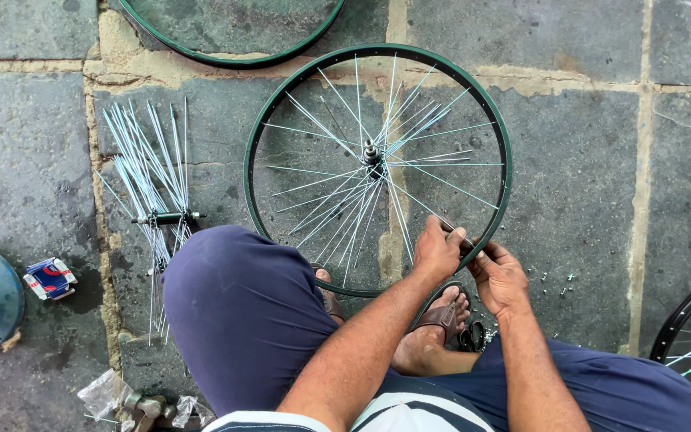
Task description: The person assembles a bicycle wheel by inserting metal spokes into the hub and through the holes in the rim, then securing them with small nuts.
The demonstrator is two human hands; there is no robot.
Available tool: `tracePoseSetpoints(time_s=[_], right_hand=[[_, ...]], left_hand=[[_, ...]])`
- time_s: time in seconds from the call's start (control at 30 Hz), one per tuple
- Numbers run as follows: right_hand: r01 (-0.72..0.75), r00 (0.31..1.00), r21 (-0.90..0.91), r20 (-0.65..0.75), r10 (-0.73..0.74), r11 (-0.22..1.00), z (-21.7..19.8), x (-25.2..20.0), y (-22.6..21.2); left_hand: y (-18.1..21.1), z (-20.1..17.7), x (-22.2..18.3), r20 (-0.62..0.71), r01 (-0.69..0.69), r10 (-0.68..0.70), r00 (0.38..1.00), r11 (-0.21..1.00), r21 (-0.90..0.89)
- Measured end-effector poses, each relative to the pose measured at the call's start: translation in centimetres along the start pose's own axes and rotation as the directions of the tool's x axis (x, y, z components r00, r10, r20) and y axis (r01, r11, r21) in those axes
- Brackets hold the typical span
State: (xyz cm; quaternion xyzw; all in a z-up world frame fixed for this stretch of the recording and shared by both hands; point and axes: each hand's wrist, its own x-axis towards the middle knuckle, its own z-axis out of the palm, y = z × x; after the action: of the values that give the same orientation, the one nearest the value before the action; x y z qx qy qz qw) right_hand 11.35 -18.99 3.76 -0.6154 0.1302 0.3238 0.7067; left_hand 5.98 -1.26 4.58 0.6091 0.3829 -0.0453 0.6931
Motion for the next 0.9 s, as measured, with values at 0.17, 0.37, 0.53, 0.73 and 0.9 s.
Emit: tracePoseSetpoints(time_s=[0.17, 0.37, 0.53, 0.73, 0.9], right_hand=[[0.003, 1.000, -0.015, -0.021, -0.003, 1.000, 0.7, -0.4, -0.5], [-0.009, 1.000, -0.015, -0.026, 0.008, 1.000, 1.2, -0.6, -0.9], [0.000, 0.999, 0.007, -0.045, 0.000, 1.000, 0.7, -0.2, -0.3], [0.004, 0.999, 0.058, -0.034, -0.002, 0.998, -0.4, 1.2, 0.4], [0.010, 0.999, 0.054, -0.043, -0.008, 0.998, -0.6, 1.5, 1.3]], left_hand=[[1.0, -0.3, -0.3, 0.029, 0.036, -0.037, 0.999, 0.999, 0.030], [1.9, -0.8, -0.8, 0.037, 0.047, -0.047, 0.998, 0.999, -0.021], [3.7, -2.2, -1.3, 0.062, 0.099, -0.095, 0.994, 0.993, -0.062], [5.9, -4.9, -2.0, 0.047, -0.333, 0.366, 0.930, 0.779, 0.532], [5.5, -6.9, 1.2, 0.335, -0.690, 0.640, 0.691, 0.446, 0.570]])
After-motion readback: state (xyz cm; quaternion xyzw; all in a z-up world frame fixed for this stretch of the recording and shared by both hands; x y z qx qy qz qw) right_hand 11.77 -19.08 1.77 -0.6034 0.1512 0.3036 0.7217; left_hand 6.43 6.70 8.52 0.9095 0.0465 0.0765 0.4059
